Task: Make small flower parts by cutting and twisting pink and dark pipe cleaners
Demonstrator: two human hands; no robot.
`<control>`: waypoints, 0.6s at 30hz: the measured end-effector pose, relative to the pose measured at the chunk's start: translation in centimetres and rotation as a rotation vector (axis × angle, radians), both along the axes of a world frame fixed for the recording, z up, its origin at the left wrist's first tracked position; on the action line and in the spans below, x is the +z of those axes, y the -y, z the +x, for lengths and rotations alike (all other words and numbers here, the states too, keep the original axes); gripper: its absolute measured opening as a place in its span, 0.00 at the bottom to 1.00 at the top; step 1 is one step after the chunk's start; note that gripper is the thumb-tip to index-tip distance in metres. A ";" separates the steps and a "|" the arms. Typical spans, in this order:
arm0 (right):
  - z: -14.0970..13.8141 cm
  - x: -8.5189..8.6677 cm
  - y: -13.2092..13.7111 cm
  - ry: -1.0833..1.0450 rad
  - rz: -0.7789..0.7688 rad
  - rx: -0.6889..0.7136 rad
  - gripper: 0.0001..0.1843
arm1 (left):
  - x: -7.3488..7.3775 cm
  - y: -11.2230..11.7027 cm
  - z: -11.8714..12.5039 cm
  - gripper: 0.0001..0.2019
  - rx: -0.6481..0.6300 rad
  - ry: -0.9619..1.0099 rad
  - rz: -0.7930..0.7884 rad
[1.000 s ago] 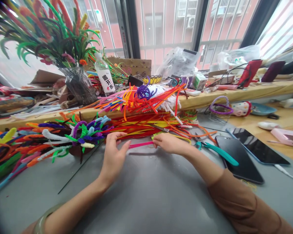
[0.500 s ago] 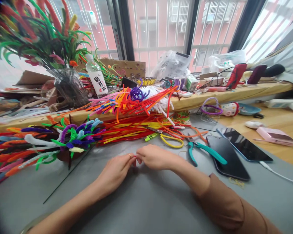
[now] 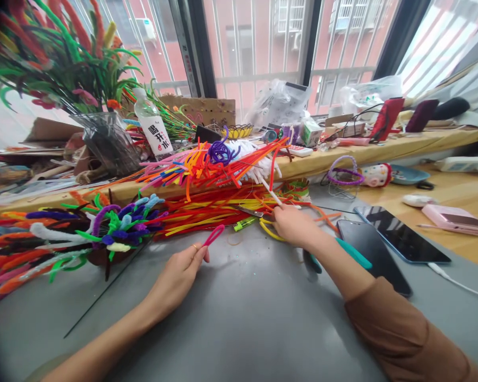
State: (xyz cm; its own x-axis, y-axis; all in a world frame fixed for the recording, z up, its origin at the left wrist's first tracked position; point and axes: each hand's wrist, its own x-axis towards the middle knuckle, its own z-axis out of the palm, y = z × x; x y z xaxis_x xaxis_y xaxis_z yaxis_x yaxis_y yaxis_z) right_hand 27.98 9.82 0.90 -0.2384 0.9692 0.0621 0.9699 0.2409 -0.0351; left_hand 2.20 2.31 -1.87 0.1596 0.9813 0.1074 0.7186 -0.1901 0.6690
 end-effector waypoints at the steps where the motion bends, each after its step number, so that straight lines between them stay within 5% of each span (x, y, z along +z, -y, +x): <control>1: -0.3 -0.4 0.1 0.020 -0.008 0.007 0.09 | 0.0 -0.1 0.0 0.16 0.002 0.048 -0.019; 6: -1.7 -1.0 0.8 0.093 0.005 -0.031 0.13 | -0.4 -0.4 0.0 0.15 -0.012 0.197 -0.071; 12: -2.3 0.8 1.6 0.045 0.068 -0.141 0.09 | -0.5 -0.9 -0.3 0.13 0.054 0.285 -0.007; 15: -2.6 1.6 2.0 -0.267 -0.078 -0.132 0.17 | -0.6 -1.3 -0.6 0.14 0.124 0.359 0.047; 18: -3.6 1.8 2.9 -0.887 -0.441 -0.102 0.20 | -0.6 -1.7 -0.8 0.15 0.182 0.479 0.066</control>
State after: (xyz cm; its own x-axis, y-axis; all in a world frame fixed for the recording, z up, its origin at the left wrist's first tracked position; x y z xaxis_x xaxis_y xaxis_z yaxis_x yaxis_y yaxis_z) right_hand 24.37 6.90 2.73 -0.1947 0.9616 -0.1934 0.5643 -0.0514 -0.8239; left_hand 1.36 3.99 -2.43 -0.0951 0.9774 0.1888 0.3594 -0.1431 0.9221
